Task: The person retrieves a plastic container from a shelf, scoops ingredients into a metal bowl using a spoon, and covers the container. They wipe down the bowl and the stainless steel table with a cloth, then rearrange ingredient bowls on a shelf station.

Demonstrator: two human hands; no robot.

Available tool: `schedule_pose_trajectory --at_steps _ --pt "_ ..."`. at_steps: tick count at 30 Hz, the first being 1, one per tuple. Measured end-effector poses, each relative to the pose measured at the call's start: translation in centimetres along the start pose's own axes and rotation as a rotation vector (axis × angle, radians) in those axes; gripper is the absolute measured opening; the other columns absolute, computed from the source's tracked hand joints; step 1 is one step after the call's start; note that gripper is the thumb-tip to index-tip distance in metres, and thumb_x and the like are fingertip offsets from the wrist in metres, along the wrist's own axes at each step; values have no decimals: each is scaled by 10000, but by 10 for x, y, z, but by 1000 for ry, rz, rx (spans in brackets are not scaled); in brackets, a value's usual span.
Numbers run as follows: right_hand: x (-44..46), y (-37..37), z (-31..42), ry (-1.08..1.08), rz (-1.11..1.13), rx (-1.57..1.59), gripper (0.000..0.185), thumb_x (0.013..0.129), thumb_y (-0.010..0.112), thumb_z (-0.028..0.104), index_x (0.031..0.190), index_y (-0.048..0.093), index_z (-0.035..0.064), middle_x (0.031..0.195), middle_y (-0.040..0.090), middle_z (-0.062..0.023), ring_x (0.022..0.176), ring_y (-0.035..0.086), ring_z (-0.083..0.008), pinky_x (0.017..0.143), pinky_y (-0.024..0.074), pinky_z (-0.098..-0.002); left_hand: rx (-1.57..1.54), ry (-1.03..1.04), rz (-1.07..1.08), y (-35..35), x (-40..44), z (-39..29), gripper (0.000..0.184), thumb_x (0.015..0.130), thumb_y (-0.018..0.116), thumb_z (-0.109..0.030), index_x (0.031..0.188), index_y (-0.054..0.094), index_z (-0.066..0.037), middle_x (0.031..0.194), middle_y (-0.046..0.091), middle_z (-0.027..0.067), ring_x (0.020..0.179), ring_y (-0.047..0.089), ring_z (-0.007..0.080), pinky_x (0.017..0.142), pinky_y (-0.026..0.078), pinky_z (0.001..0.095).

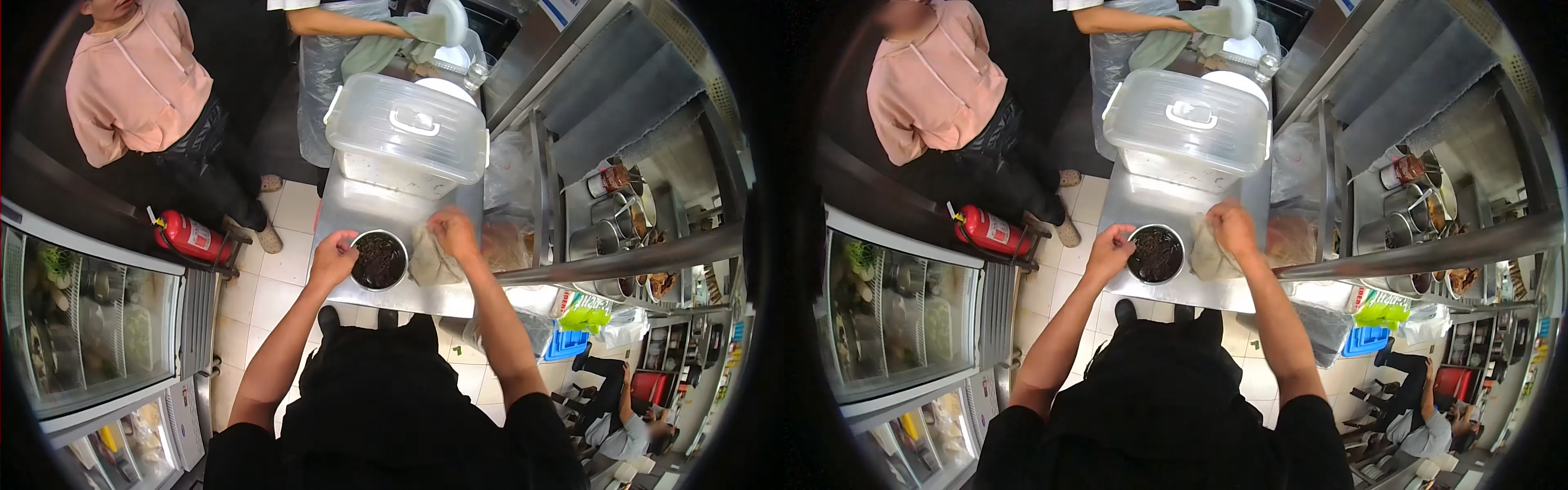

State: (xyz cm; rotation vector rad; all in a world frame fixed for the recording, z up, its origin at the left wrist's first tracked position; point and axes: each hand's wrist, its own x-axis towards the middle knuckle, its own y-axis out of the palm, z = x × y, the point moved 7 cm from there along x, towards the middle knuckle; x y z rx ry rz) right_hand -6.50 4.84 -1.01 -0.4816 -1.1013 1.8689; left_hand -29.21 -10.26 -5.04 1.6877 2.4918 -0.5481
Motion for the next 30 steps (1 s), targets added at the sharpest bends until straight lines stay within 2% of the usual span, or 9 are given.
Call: schedule_pose_trajectory --at_steps 1,9,11,15,21,25,26,28,30 --pt "1 17 -5 -38 194 -57 70 701 666 -6 757 650 33 749 603 -137 673 601 -286 609 470 -363 48 25 7 3 5 -2 284 741 614 -72 1025 630 -68 702 545 21 645 531 123 625 462 273" --pt "22 27 86 -386 212 412 109 696 669 -34 772 613 22 745 567 -51 651 541 -183 634 443 -294 182 96 34 21 37 -23 210 657 605 -72 857 670 -73 649 577 68 623 559 168 599 455 309" --pt "21 69 60 24 439 565 177 700 675 -26 825 565 35 758 534 -11 656 496 -102 617 425 -259 197 174 -17 26 43 -18 119 642 587 -47 747 642 -36 625 581 91 602 563 184 571 447 311" --pt "-3 70 47 83 128 559 283 675 626 -44 892 472 54 734 491 -4 644 452 -108 600 417 -251 82 108 -153 28 38 6 82 630 574 -31 703 607 -17 633 583 95 586 557 203 557 440 316" --pt "-73 68 50 322 -462 689 304 665 573 -51 921 434 34 779 465 -24 715 446 -120 673 421 -262 -132 152 -739 20 -14 13 76 629 548 -19 704 551 -20 603 529 105 544 505 215 530 410 332" --pt "-40 59 36 281 -151 539 340 645 603 -50 930 437 33 799 467 -62 755 472 -141 703 430 -283 -3 -15 -413 9 -11 -2 175 630 567 -41 805 565 -45 647 560 115 585 531 206 567 433 331" --pt "-19 61 47 55 25 589 345 649 579 -69 951 444 31 813 478 -59 764 478 -134 703 427 -275 5 -12 -406 3 -3 -6 175 630 567 -41 805 565 -45 647 560 115 585 531 206 567 433 331" --pt "3 67 61 -175 197 632 354 653 556 -87 971 452 29 827 489 -56 774 483 -128 703 425 -266 245 232 43 25 27 -34 143 630 569 -33 772 571 -43 651 578 110 586 536 194 567 438 324" --pt "14 94 63 -189 389 565 379 652 545 -107 992 463 38 839 493 -45 763 482 -119 686 421 -254 237 272 123 34 55 -27 123 624 566 -19 746 570 -39 631 573 97 568 526 180 547 428 318"
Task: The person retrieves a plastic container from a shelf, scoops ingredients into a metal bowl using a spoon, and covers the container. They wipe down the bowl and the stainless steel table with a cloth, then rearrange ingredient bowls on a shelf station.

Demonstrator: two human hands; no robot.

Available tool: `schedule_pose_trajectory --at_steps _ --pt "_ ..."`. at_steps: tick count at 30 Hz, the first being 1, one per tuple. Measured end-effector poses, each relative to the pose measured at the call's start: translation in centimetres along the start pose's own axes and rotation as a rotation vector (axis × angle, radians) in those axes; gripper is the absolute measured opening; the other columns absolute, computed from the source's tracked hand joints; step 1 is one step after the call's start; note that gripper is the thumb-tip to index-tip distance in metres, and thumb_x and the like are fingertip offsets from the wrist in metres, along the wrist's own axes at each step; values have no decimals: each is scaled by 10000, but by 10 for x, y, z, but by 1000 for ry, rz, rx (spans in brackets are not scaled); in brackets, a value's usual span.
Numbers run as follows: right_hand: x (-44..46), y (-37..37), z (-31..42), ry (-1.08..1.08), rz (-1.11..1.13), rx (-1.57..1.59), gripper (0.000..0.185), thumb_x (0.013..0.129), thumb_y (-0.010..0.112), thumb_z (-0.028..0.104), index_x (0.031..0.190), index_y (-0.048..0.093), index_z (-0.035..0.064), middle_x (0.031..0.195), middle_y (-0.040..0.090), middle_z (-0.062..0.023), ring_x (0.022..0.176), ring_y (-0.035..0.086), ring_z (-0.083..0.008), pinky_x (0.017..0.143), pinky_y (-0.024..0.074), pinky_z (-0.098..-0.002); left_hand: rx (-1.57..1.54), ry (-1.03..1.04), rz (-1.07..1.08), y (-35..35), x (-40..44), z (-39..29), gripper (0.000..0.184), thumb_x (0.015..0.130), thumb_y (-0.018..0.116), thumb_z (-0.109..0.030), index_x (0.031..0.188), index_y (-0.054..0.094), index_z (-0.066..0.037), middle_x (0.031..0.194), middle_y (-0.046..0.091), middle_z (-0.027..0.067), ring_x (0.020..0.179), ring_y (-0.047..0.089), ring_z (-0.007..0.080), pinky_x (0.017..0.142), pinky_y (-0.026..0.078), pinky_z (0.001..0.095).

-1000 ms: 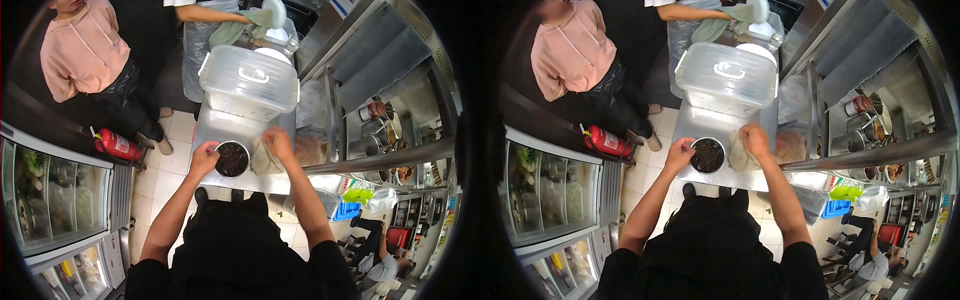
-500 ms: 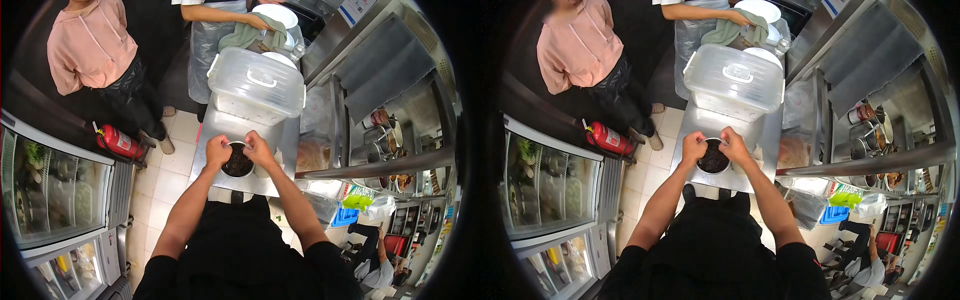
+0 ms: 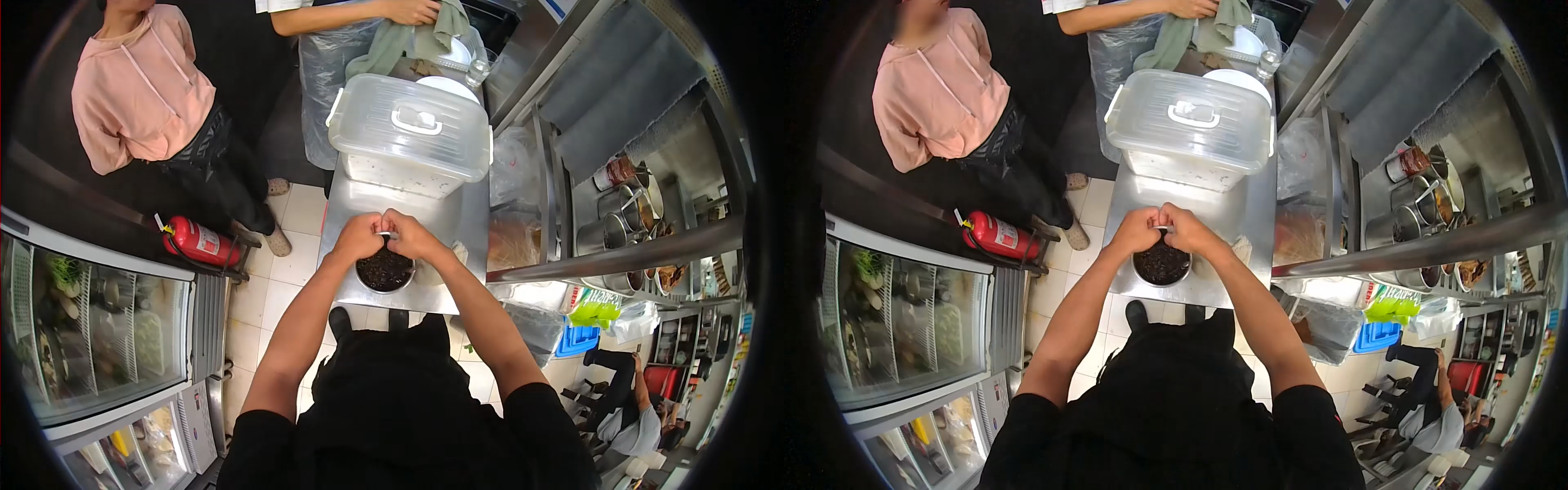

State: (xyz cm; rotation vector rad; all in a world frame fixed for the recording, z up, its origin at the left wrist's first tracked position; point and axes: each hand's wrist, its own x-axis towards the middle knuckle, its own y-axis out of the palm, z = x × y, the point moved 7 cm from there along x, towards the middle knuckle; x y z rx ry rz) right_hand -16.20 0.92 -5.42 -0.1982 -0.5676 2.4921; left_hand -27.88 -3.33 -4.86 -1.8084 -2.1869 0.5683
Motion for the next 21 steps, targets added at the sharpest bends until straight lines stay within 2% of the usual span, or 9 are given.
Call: schedule_pose_trajectory --at_steps 3,5,8,11,13,15,17,19,21 --pt "-8 0 -19 153 -210 368 343 655 575 -74 959 482 52 784 474 -32 703 461 -122 645 416 -264 -73 -54 41 10 4 19 97 614 558 30 688 550 -33 570 482 -6 546 450 91 500 364 267" --pt "-33 5 -26 226 -345 326 346 646 569 -77 956 486 53 776 469 -10 701 449 -104 632 404 -244 -175 -131 -332 -5 -16 31 101 598 526 60 662 534 -17 553 495 -3 511 450 101 476 349 279" --pt "-78 7 -3 237 -940 218 344 637 575 -64 953 487 37 789 459 -12 700 443 -112 644 408 -251 -246 -192 -674 -1 -46 30 107 615 505 60 683 524 -20 592 460 -1 554 431 109 517 357 270" --pt "-83 11 1 264 -1001 214 333 648 576 -44 960 489 32 830 500 -34 787 488 -123 719 421 -277 -309 -282 -894 -2 -70 32 114 644 508 28 737 529 -34 622 419 4 594 416 121 562 373 269" --pt "-75 -7 -7 247 -901 85 331 657 559 -52 972 488 22 857 529 -52 822 512 -143 757 430 -289 -460 -385 -673 3 -64 47 114 656 524 3 763 537 -32 638 473 25 607 456 151 578 396 285" --pt "-39 -8 -25 235 -421 224 356 656 548 -59 1000 499 20 900 569 -75 834 546 -178 783 442 -305 -220 -455 -385 -16 -49 30 117 660 542 -15 776 543 -30 666 529 62 634 497 178 604 420 296" --pt "-15 -22 -6 89 -317 120 384 651 548 -57 1025 508 24 917 588 -84 809 564 -196 786 452 -307 -103 -416 -227 -25 -22 17 129 655 560 -20 784 550 -32 685 563 86 654 527 191 617 436 308" --pt "11 -7 7 42 4 -116 407 641 564 -41 1039 516 31 910 594 -85 804 573 -204 773 458 -304 30 -55 91 -8 6 -5 118 644 579 -15 755 543 -35 648 549 71 630 524 186 589 430 312" --pt "17 1 -11 55 -32 -99 402 632 616 -1 1020 524 42 884 611 -122 803 594 -257 742 473 -354 -6 22 73 3 16 13 98 638 581 1 707 524 -38 605 519 29 580 497 148 539 404 292"
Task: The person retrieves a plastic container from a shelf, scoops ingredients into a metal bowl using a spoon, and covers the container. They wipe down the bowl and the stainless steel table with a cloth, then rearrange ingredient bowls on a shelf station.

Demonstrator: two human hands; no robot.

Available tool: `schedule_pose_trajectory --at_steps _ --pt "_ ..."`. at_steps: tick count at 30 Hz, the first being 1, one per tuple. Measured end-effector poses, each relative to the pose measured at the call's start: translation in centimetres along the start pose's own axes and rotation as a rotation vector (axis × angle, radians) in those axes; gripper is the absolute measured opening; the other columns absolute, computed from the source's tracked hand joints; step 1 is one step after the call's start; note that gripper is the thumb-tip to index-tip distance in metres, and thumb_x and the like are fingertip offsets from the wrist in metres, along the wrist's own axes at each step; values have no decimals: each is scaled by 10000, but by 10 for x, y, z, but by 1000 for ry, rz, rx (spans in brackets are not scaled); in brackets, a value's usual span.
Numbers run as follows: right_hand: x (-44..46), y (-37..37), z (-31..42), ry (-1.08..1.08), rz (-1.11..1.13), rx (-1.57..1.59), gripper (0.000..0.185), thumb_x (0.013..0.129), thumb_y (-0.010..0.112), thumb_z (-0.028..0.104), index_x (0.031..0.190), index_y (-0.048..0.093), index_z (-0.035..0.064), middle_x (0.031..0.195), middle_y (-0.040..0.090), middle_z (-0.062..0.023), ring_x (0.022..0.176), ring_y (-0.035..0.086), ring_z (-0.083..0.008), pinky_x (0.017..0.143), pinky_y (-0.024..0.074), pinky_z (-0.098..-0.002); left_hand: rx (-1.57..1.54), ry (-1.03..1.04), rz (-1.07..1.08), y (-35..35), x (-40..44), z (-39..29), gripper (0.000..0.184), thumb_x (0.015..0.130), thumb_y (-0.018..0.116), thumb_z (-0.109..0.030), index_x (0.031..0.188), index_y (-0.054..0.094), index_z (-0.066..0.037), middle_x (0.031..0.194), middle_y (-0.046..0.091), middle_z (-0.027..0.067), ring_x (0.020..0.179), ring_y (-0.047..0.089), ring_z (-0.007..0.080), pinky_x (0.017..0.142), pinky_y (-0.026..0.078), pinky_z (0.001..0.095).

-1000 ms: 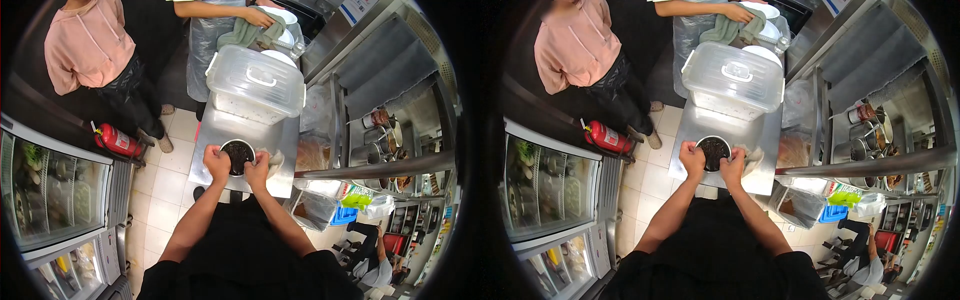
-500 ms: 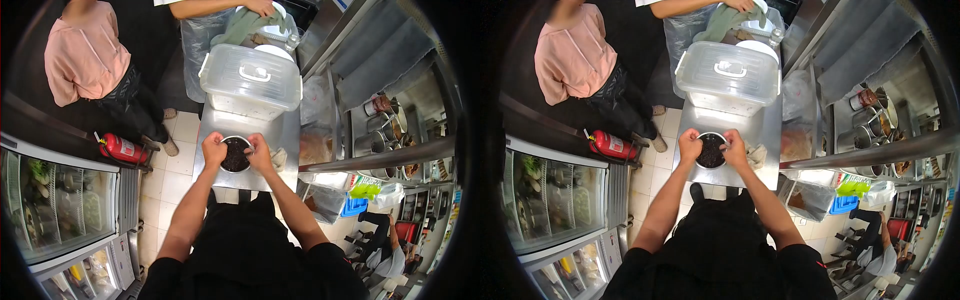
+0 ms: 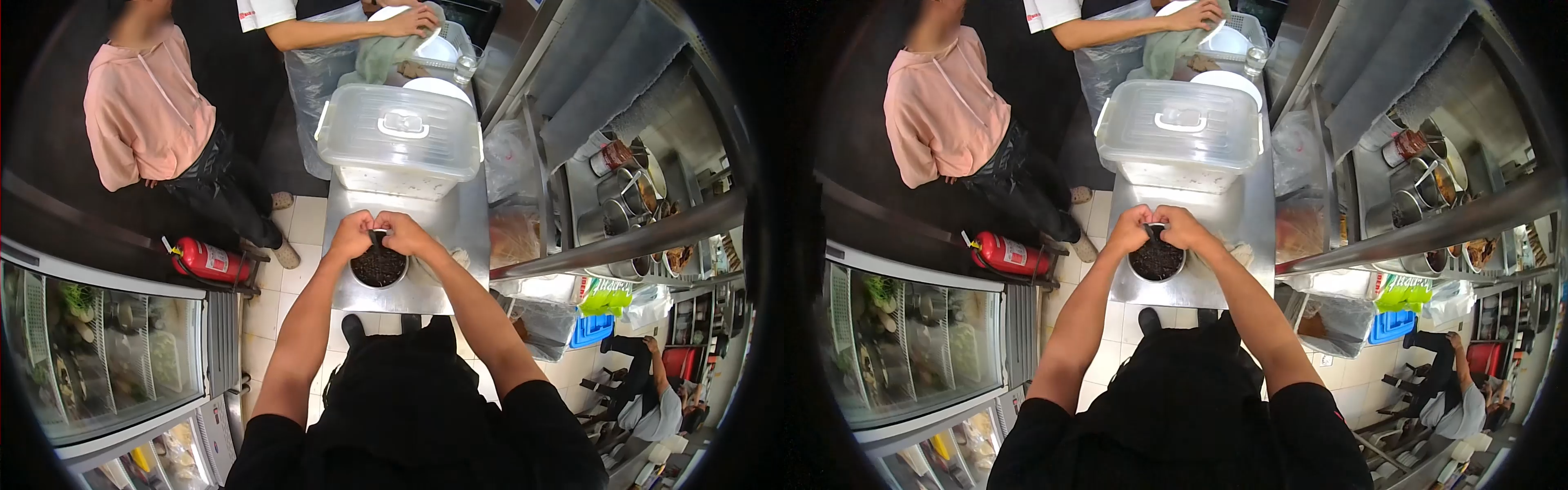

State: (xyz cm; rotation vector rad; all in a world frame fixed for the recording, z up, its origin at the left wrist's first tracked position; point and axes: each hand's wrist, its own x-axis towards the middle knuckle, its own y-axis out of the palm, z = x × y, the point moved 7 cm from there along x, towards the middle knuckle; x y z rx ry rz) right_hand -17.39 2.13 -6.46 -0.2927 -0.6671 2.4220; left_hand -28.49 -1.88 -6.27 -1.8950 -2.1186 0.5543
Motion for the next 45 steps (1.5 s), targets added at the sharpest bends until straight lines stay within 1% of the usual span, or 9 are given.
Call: schedule_pose_trajectory --at_steps 9,13,17,20,24,28,32,38,45 --pt "-88 16 2 404 -1086 372 542 670 586 -39 1178 429 63 911 446 -79 756 459 -159 668 433 -293 -293 -212 -924 -10 -44 25 136 651 494 79 688 478 -51 634 438 -20 574 398 79 526 345 237" --pt "-109 -7 13 397 -1064 886 579 673 592 -51 1217 440 76 977 431 -49 807 462 -132 691 429 -264 -542 -224 -966 -13 -48 67 259 629 469 107 845 499 -35 708 474 18 601 418 95 548 364 231" --pt "-169 -83 6 204 -1101 -47 417 730 554 -57 1135 499 21 982 465 -89 775 465 -173 695 429 -300 -805 -347 -789 -47 -68 58 443 602 461 130 1005 494 -52 792 534 44 621 489 110 489 376 234" --pt "-184 -89 -8 304 -1086 -338 432 881 547 168 1234 429 -52 1233 418 -289 1118 449 -397 940 388 -419 -773 -328 -776 -87 -89 60 477 559 451 117 990 520 -74 814 551 22 659 513 113 487 361 207" --pt "-156 -21 -31 570 -720 -534 763 877 497 447 1337 289 -125 1376 260 -353 1279 270 -478 1090 149 -520 -790 -306 -816 -127 -123 26 474 536 437 111 960 534 -75 816 563 7 596 503 104 411 313 207" --pt "-89 9 -3 316 -815 -535 788 804 561 478 1298 372 -106 1370 308 -329 1326 225 -421 1091 140 -525 -742 -296 -798 -142 -138 -8 455 548 434 111 945 549 -77 785 561 6 513 437 72 372 262 189" --pt "-27 70 54 71 -280 -434 816 771 560 532 1288 402 -79 1387 307 -297 1314 266 -404 1113 143 -481 -798 -297 -763 -133 -131 -27 461 564 445 116 969 554 -75 757 556 6 451 401 77 364 264 189" --pt "-92 125 72 -395 -88 -422 711 692 704 332 1286 458 26 1371 423 -142 1323 319 -280 1116 179 -470 -930 -391 -640 -111 -115 -24 511 587 433 110 1049 518 -90 805 551 12 490 411 84 376 276 191" --pt "-261 14 -40 -100 -376 -469 659 641 707 175 1235 479 1 1308 452 -209 1274 385 -340 1090 248 -497 -1033 -472 -523 -102 -116 -36 685 614 410 86 1263 464 -128 883 515 7 564 401 89 411 304 183"
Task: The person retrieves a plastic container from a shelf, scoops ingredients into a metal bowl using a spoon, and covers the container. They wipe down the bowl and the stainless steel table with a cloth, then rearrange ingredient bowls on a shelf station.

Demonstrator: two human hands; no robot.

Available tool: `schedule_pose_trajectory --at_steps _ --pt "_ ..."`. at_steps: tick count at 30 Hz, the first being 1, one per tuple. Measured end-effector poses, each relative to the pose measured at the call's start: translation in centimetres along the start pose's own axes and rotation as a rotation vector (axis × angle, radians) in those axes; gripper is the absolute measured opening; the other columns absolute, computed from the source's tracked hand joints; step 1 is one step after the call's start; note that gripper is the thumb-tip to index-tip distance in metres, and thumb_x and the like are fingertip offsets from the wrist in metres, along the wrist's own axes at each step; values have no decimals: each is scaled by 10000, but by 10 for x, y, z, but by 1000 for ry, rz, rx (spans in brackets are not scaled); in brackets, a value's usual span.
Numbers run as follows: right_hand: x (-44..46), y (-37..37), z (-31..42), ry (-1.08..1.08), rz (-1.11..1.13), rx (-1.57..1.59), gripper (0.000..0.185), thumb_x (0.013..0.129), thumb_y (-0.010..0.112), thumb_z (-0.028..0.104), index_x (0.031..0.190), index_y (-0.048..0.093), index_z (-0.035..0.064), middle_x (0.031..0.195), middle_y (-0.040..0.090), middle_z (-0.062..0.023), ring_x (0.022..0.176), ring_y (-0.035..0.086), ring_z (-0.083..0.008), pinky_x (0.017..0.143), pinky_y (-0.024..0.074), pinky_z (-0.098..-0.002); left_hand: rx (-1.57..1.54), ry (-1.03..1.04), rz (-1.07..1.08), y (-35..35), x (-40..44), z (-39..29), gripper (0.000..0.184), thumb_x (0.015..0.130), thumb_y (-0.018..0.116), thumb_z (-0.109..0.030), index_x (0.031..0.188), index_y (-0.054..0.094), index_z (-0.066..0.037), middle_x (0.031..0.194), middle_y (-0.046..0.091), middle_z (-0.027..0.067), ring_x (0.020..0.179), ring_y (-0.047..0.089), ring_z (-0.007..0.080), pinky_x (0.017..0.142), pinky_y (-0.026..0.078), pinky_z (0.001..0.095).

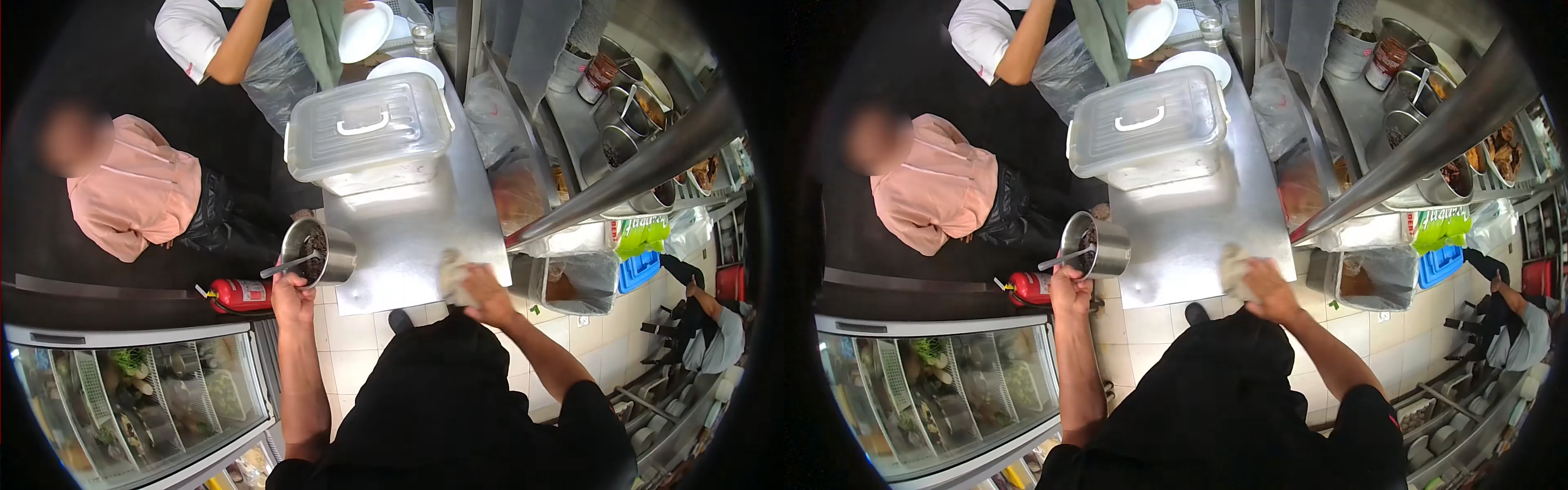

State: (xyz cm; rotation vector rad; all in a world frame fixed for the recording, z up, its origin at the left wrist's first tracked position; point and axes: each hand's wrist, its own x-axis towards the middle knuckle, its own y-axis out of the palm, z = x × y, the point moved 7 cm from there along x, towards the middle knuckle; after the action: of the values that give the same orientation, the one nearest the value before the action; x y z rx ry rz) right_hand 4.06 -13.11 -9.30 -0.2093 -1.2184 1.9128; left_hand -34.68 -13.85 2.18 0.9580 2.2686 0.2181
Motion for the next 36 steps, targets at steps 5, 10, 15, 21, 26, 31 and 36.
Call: schedule_pose_trajectory --at_steps 5,10,15,21,26,31,36 --pt "1 -84 6 661 -526 368 422 735 532 45 1144 524 -57 1042 611 -205 992 586 -387 948 414 -406 -13 -57 25 22 -5 20 569 625 439 75 1138 503 -162 846 545 -17 509 404 77 409 321 193" --pt "81 -106 88 225 -689 312 482 785 524 21 1255 444 -50 1220 501 -228 1120 512 -335 967 392 -365 91 -54 101 63 -13 47 722 620 459 113 1299 433 -131 781 520 27 501 412 111 420 331 225" --pt "122 -141 83 240 -621 318 471 774 561 29 1241 494 36 1196 502 -214 1084 523 -384 900 444 -401 218 -11 122 73 -11 65 683 591 459 139 1237 526 -73 795 567 19 471 425 89 373 306 213" --pt "155 -114 68 106 -336 449 416 801 580 80 1214 527 60 1157 525 -187 1035 548 -367 875 452 -384 292 29 119 61 3 89 642 569 459 118 1173 584 -59 724 561 4 455 412 68 366 304 210" --pt "151 -57 76 256 -378 521 379 806 604 54 1175 536 1 1080 543 -162 1008 532 -288 884 419 -321 180 60 24 59 7 95 605 591 470 105 1163 574 -63 715 554 1 455 410 71 373 303 215" --pt "104 -35 122 167 -125 530 360 828 608 104 1162 536 -9 1066 522 -190 993 528 -327 861 431 -348 22 40 -175 6 60 111 517 600 482 94 1074 564 -94 634 506 -7 412 391 87 344 285 230" --pt "73 -74 42 409 -379 232 432 825 613 200 1204 514 18 1165 478 -199 1106 452 -379 941 366 -446 167 -12 191 99 1 39 724 558 451 51 1271 450 -79 848 557 38 506 455 105 352 304 205"
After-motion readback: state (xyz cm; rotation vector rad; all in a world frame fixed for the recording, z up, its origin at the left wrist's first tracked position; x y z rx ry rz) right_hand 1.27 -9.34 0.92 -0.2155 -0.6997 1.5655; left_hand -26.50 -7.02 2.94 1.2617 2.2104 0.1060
